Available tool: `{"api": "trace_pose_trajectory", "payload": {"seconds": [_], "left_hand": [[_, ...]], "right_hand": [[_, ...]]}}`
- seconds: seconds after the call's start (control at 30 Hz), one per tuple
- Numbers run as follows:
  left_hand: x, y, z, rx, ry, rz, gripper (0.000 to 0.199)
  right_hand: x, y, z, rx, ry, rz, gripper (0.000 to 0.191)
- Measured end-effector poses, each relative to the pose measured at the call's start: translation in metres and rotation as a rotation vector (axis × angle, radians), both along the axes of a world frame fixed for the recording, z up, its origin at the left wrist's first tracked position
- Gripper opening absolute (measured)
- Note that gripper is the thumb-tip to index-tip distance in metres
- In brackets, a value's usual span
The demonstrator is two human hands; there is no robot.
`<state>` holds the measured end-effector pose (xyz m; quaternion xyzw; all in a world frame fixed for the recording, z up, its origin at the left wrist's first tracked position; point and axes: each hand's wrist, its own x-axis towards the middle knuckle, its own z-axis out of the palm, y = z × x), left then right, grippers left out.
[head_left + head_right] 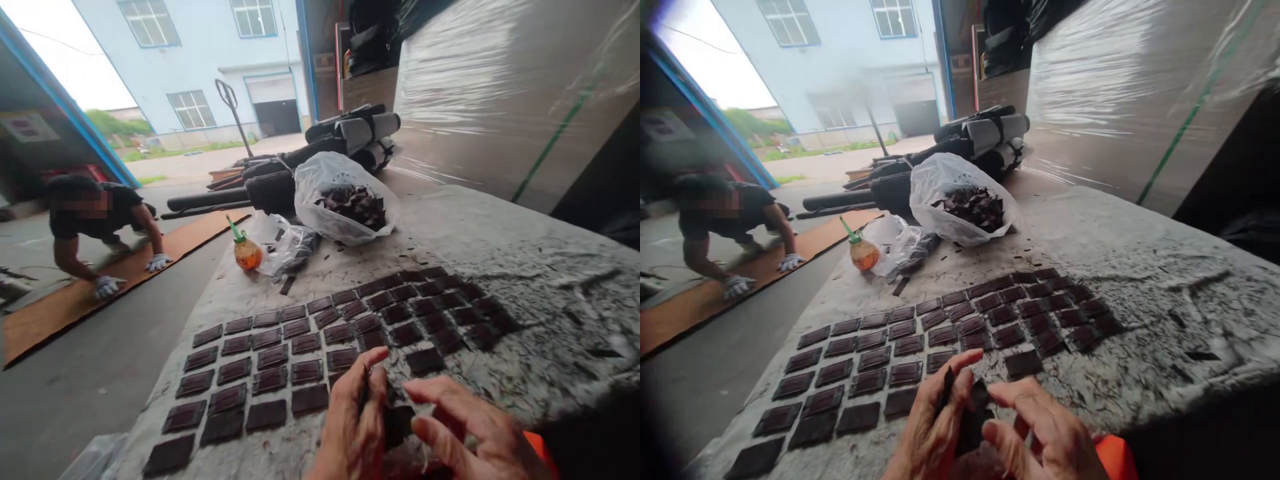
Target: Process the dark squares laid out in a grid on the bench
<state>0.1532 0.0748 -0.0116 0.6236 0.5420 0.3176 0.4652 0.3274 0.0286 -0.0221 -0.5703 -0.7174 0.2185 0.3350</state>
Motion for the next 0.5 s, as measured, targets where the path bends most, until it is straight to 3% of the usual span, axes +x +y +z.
{"api": "trace_pose_trajectory", "payload": {"seconds": [0.1, 0.2, 0.33, 0.5], "left_hand": [[0.004, -0.003, 0.0, 0.011, -0.011, 0.0, 0.047], [0.007, -0.003, 0.0, 0.021, -0.035, -0.049, 0.042], [0.01, 0.004, 0.0, 0.024, -0.028, -0.173, 0.032], [0.012, 0.015, 0.003, 0.131, 0.085, -0.325, 0.034]], "right_hand": [[-0.024, 0.003, 0.009, -0.359, 0.368, -0.013, 0.026], [-0.031, 0.005, 0.009, -0.532, 0.631, -0.054, 0.019], [-0.012, 0.007, 0.011, -0.606, 0.689, -0.152, 0.014], [0.041, 0.011, 0.016, -0.539, 0.557, -0.251, 0.014]]}}
